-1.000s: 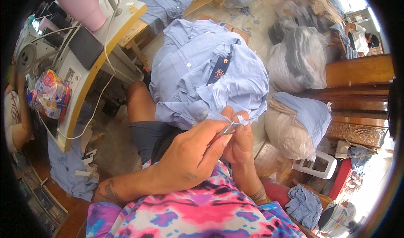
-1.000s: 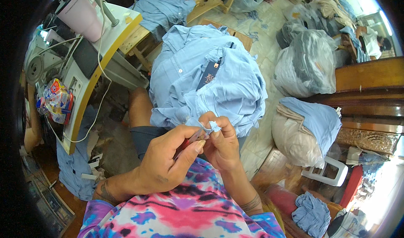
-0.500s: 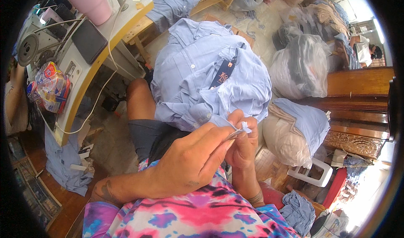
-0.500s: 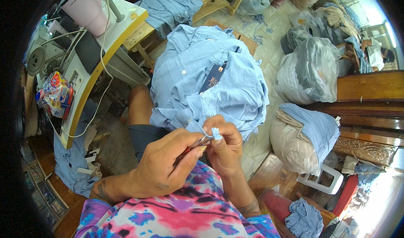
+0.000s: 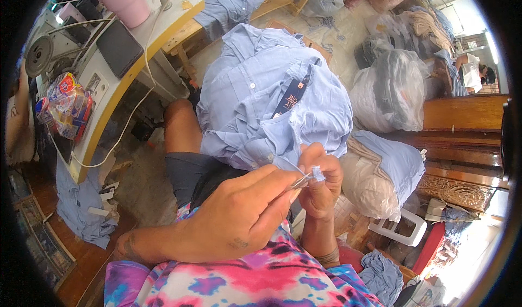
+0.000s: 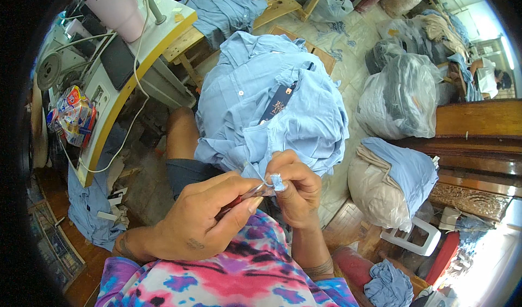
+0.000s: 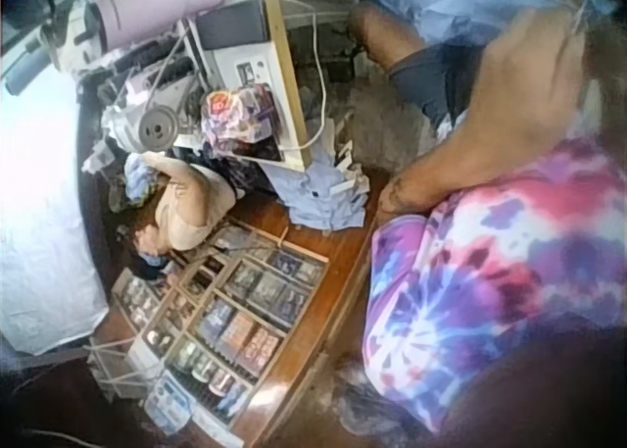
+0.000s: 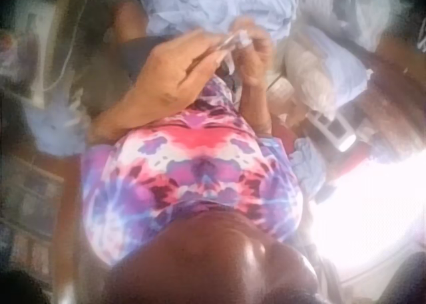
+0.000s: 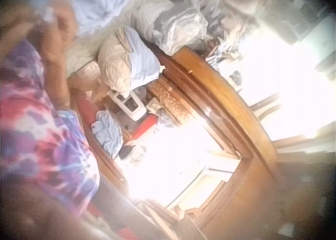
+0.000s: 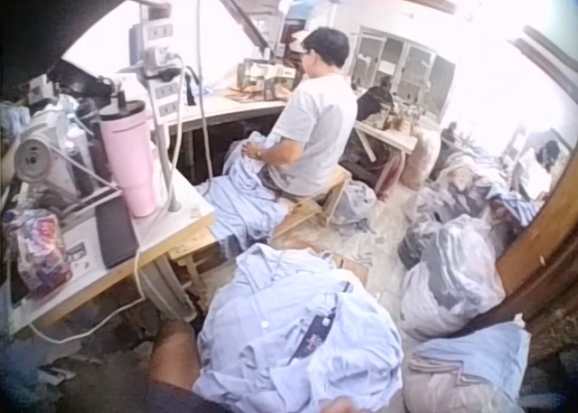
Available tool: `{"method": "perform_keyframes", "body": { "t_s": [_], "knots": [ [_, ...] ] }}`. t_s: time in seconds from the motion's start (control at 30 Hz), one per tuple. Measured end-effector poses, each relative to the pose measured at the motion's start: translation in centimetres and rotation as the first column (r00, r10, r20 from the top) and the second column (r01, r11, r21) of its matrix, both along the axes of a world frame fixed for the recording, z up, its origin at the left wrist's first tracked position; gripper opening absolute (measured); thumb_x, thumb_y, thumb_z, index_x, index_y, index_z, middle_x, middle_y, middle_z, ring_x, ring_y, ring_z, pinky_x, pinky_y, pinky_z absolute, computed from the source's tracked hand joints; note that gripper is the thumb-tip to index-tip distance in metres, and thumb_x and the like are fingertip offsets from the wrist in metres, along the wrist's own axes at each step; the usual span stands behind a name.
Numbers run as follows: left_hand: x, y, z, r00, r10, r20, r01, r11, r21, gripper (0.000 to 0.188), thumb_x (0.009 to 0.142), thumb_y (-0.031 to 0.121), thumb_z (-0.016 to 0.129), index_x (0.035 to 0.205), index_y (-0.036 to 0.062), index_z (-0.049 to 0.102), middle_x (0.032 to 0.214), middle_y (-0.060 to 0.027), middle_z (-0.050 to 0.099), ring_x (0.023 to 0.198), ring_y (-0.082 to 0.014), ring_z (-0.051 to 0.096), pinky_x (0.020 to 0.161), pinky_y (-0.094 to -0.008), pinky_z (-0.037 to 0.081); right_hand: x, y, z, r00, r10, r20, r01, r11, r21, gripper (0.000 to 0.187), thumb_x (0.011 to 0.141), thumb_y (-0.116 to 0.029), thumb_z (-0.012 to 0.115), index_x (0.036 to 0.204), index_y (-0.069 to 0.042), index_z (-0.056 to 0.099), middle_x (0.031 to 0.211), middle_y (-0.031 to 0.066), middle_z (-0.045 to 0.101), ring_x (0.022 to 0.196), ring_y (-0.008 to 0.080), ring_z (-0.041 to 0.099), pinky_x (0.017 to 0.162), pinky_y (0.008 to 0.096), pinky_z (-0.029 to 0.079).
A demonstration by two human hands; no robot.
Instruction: The person uses small shears to cut through a plastic fastener attaching a paper tag to a light blue shirt, pulls the tag and fastener away from the garment, and repeats the process on multiple shirts within a stack.
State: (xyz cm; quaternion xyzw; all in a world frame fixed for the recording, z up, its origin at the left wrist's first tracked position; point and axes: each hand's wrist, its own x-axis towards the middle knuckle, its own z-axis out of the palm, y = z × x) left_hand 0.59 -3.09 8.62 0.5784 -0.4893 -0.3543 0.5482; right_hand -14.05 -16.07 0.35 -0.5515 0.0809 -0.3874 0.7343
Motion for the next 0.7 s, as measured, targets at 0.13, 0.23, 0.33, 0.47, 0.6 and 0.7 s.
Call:
{"method": "perform_keyframes", "body": {
  "t_s": [0.13, 0.23, 0.33, 0.47, 0.6, 0.7],
  "knots": [
    [0.5, 0.3, 0.5, 0.999, -0.03, 0.015, 0.03, 0.998, 0.047, 0.024, 0.097, 0.0, 0.062, 0.121, -0.0043, 0.062, 0.087, -0.0166, 0.06, 0.072, -0.0306, 0.06, 0.064, -0.0374, 0.049, -0.4, -1.1, 0.8, 0.995, 0.002, -0.103, -0.016, 0.991, -0.131, 0.011, 0.097, -0.012, 0.071, 0.103, -0.002, 0.071, 0.096, 0.0092, 0.062, 0.082, 0.0159, 0.054, 0.072, 0.0293, 0.043],
    [0.5, 0.4, 0.4, 0.997, 0.003, 0.074, -0.004, 1.0, 0.021, 0.023, 0.097, -0.001, 0.061, 0.12, -0.0046, 0.061, 0.089, -0.0194, 0.059, 0.075, -0.038, 0.063, 0.063, -0.0408, 0.05, 0.0, -1.0, 1.0, 0.993, -0.012, -0.114, -0.007, 0.987, -0.163, 0.011, 0.097, -0.011, 0.073, 0.102, -0.001, 0.072, 0.096, 0.0093, 0.063, 0.082, 0.0162, 0.056, 0.072, 0.0284, 0.044],
    [0.4, 0.1, -0.8, 0.983, 0.086, 0.163, -0.074, 0.994, -0.076, 0.023, 0.097, -0.001, 0.061, 0.119, -0.005, 0.061, 0.09, -0.0186, 0.06, 0.073, -0.0352, 0.063, 0.061, -0.0385, 0.05, 0.0, -0.1, 0.5, 0.986, -0.097, -0.137, 0.072, 0.981, -0.179, 0.011, 0.096, -0.01, 0.073, 0.102, 0.0, 0.072, 0.098, 0.0093, 0.064, 0.082, 0.0147, 0.056, 0.072, 0.0283, 0.044],
    [1.2, -0.7, 0.7, 0.957, 0.289, 0.017, -0.286, 0.954, -0.089, 0.015, 0.098, 0.001, 0.063, 0.112, -0.0035, 0.065, 0.084, -0.0043, 0.061, 0.07, -0.005, 0.052, 0.059, -0.0236, 0.042, -0.5, 1.5, -0.6, 0.963, -0.136, -0.233, 0.139, 0.99, -0.003, 0.012, 0.1, -0.011, 0.069, 0.106, -0.001, 0.07, 0.102, 0.0077, 0.065, 0.083, 0.0126, 0.057, 0.072, 0.0268, 0.045],
    [0.7, -1.9, -0.8, 0.988, 0.143, -0.061, -0.14, 0.989, 0.052, 0.022, 0.095, 0.007, 0.073, 0.114, -0.0017, 0.065, 0.084, 0.0004, 0.058, 0.07, -0.0009, 0.046, 0.06, -0.0193, 0.038, -0.5, 2.4, -0.1, 0.99, -0.077, -0.115, 0.122, 0.879, 0.461, 0.018, 0.105, -0.014, 0.063, 0.117, -0.001, 0.064, 0.108, 0.0064, 0.065, 0.087, 0.0111, 0.06, 0.076, 0.0259, 0.05],
    [0.9, -2.5, -3.5, 0.995, 0.08, -0.059, -0.08, 0.997, 0.008, 0.024, 0.093, 0.009, 0.076, 0.115, 0.0033, 0.067, 0.086, 0.0038, 0.056, 0.07, -0.0007, 0.044, 0.06, -0.0184, 0.035, 0.1, 2.4, 0.7, 0.993, -0.088, -0.081, 0.118, 0.845, 0.521, 0.022, 0.104, -0.012, 0.065, 0.122, -0.001, 0.061, 0.111, 0.0067, 0.064, 0.089, 0.0122, 0.061, 0.078, 0.0282, 0.054]
  ]
}}
